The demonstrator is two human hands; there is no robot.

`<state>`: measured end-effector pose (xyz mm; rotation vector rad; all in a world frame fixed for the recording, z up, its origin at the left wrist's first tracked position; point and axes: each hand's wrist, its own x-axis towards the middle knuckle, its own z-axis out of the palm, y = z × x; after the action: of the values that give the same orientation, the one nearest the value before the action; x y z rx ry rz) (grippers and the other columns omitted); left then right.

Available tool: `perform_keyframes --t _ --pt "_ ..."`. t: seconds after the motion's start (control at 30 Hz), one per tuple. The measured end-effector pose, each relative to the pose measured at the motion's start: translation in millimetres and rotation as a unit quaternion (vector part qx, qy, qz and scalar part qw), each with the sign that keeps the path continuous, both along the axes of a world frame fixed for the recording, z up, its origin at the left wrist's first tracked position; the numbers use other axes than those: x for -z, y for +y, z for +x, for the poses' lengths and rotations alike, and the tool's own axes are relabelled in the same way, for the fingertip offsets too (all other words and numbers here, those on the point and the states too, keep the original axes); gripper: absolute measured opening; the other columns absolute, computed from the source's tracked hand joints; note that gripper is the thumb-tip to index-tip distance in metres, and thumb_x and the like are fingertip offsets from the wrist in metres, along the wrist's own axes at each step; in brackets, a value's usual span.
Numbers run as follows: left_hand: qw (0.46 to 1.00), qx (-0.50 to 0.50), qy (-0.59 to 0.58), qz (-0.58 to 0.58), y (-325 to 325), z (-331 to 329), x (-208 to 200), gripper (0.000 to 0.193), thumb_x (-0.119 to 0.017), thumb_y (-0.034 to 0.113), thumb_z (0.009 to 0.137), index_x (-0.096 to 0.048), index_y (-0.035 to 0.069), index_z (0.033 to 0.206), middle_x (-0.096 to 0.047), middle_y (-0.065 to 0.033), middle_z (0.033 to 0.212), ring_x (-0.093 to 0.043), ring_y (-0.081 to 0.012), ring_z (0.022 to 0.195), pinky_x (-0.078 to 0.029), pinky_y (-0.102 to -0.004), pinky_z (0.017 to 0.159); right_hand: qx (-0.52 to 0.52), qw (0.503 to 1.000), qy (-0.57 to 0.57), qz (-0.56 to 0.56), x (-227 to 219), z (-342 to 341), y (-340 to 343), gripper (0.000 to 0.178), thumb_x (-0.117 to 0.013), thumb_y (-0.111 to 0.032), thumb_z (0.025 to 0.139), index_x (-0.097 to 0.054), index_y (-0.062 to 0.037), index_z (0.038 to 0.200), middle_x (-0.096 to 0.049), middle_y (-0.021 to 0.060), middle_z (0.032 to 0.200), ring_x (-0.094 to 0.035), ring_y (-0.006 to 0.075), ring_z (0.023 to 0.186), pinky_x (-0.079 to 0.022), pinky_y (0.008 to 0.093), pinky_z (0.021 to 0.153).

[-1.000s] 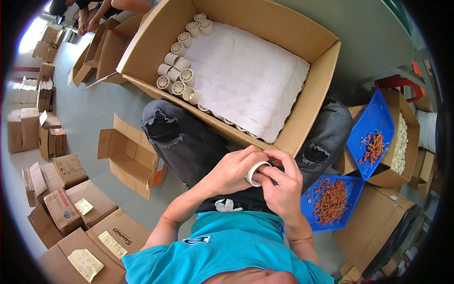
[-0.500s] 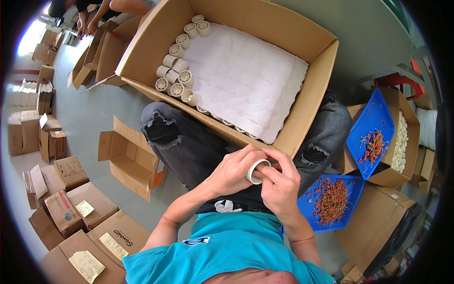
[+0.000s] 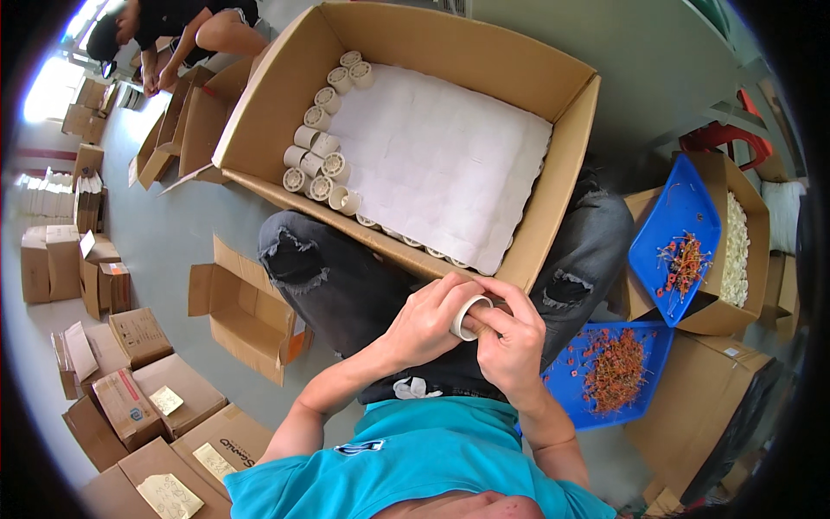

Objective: Assembling small electronic components into cylindrical shells and packing them into a cardboard box.

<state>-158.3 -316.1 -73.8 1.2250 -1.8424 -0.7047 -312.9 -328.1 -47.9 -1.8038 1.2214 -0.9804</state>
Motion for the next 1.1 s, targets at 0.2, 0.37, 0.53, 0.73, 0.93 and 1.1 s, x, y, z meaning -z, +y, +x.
perform_keyframes --t 0.2,0.37,0.53,0.73,0.93,1.1 --pt "0.988 0.116 -0.105 0.020 -38 4 -26 0.060 -0.078 0.009 0.069 -0.050 0.003 0.121 -0.061 -0.0152 0.106 -0.065 -0.0353 0.087 -0.053 -0.0425 0.073 -0.016 0.996 -0.074 0.038 4 -24 -20 0.022 -0.076 0.005 0.074 -0.076 -0.0001 0.096 -0.066 0.0157 0.117 -0.068 0.0268 0.096 -0.055 0.0338 0.083" --pt "0.979 0.120 -0.121 -0.114 -134 16 -81 0.064 -0.093 0.017 0.063 -0.053 0.005 0.111 -0.060 -0.0184 0.112 -0.060 -0.0374 0.106 -0.050 -0.0425 0.089 0.247 0.966 0.004 -0.081 30 -70 -26 0.038 -0.074 0.004 0.077 -0.071 0.0006 0.114 -0.060 0.0196 0.129 -0.057 0.0357 0.117 -0.045 0.0417 0.102" --pt "0.957 -0.016 -0.140 -0.254 -317 -4 -127 0.069 -0.090 0.027 0.069 -0.057 0.006 0.125 -0.064 -0.0129 0.109 -0.061 -0.0301 0.105 -0.050 -0.0405 0.092 0.295 0.935 0.191 -0.056 83 -98 -39 0.066 -0.066 -0.014 0.089 -0.040 -0.0058 0.149 -0.027 0.0298 0.155 -0.032 0.0475 0.140 -0.027 0.0527 0.116" --pt "0.974 -0.031 -0.120 -0.192 -467 -56 -209 0.061 -0.065 0.030 0.094 -0.044 -0.008 0.137 -0.056 -0.0293 0.129 -0.051 -0.0444 0.122 -0.041 -0.0547 0.103 0.291 0.939 0.174 -0.061 83 -100 -42 0.065 -0.068 -0.019 0.085 -0.046 -0.0045 0.144 -0.032 0.0331 0.150 -0.038 0.0511 0.135 -0.032 0.0548 0.112" --pt "0.857 -0.272 -0.303 -0.315 -578 -35 -201 0.053 -0.058 0.033 0.097 -0.054 -0.010 0.129 -0.053 -0.0300 0.136 -0.045 -0.0424 0.133 -0.041 -0.0550 0.104 0.279 0.948 0.140 -0.068 88 -99 -44 0.062 -0.066 -0.023 0.086 -0.048 -0.0029 0.142 -0.033 0.0334 0.149 -0.039 0.0514 0.134 -0.035 0.0566 0.109" --pt "0.873 -0.252 -0.350 -0.230 -584 -68 -195 0.053 -0.053 0.026 0.099 -0.044 -0.005 0.141 -0.045 -0.0299 0.141 -0.041 -0.0469 0.134 -0.032 -0.0533 0.114 0.284 0.941 0.175 -0.053 85 -106 -43 0.063 -0.065 -0.025 0.089 -0.046 -0.0013 0.144 -0.030 0.0358 0.150 -0.037 0.0530 0.134 -0.036 0.0578 0.108"
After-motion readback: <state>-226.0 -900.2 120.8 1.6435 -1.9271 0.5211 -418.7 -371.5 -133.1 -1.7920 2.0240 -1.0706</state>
